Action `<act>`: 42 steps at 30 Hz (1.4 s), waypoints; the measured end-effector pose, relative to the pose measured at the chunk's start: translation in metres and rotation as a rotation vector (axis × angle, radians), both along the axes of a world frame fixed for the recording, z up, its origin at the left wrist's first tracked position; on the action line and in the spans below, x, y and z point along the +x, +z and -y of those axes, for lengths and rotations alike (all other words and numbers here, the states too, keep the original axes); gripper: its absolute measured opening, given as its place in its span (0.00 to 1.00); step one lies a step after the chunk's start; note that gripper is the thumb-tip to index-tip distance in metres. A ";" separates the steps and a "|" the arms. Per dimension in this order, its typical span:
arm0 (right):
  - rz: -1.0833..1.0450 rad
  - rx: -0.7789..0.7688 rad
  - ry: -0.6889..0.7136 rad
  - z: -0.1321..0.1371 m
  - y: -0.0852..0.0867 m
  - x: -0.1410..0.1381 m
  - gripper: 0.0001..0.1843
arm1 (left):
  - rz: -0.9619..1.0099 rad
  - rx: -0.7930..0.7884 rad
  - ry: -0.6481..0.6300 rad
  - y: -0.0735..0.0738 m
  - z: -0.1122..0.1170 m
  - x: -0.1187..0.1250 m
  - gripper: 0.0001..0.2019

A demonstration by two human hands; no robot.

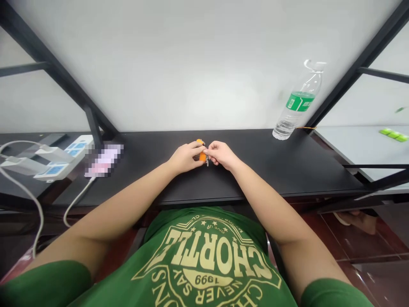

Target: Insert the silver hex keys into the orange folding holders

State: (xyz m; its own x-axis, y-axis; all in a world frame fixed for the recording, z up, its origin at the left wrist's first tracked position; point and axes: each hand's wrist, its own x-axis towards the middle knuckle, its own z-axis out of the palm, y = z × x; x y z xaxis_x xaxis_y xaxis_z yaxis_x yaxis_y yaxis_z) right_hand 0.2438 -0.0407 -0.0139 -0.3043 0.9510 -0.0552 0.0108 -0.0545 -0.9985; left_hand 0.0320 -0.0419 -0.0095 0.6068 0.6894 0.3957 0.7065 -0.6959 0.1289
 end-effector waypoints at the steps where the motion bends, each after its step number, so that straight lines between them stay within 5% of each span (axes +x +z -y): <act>1: 0.015 0.010 -0.016 0.000 -0.001 -0.002 0.22 | 0.021 -0.024 0.008 0.000 0.000 0.000 0.18; 5: 0.188 0.156 -0.048 0.000 0.000 0.001 0.18 | 0.100 -0.103 0.013 0.000 -0.001 -0.001 0.21; 10: 0.648 0.479 -0.129 -0.005 0.005 0.016 0.10 | 0.063 -0.164 0.006 -0.004 -0.007 -0.005 0.25; 16: 1.039 0.552 0.009 -0.012 -0.002 0.020 0.06 | 0.112 -0.234 -0.025 -0.008 -0.016 -0.013 0.28; 33: 1.180 0.388 0.059 0.002 0.013 0.014 0.10 | 0.027 -0.235 0.073 -0.005 -0.016 -0.010 0.28; 42: 0.644 0.433 0.030 0.005 0.016 0.022 0.04 | 0.032 -0.213 0.000 0.002 -0.010 -0.005 0.21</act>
State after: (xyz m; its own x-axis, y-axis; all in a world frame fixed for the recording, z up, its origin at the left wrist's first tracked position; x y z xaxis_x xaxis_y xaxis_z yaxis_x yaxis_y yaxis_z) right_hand 0.2657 -0.0456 0.0018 -0.3641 0.9201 0.1444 0.5918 0.3483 -0.7270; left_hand 0.0273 -0.0323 -0.0076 0.5966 0.7592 0.2601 0.6995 -0.6508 0.2954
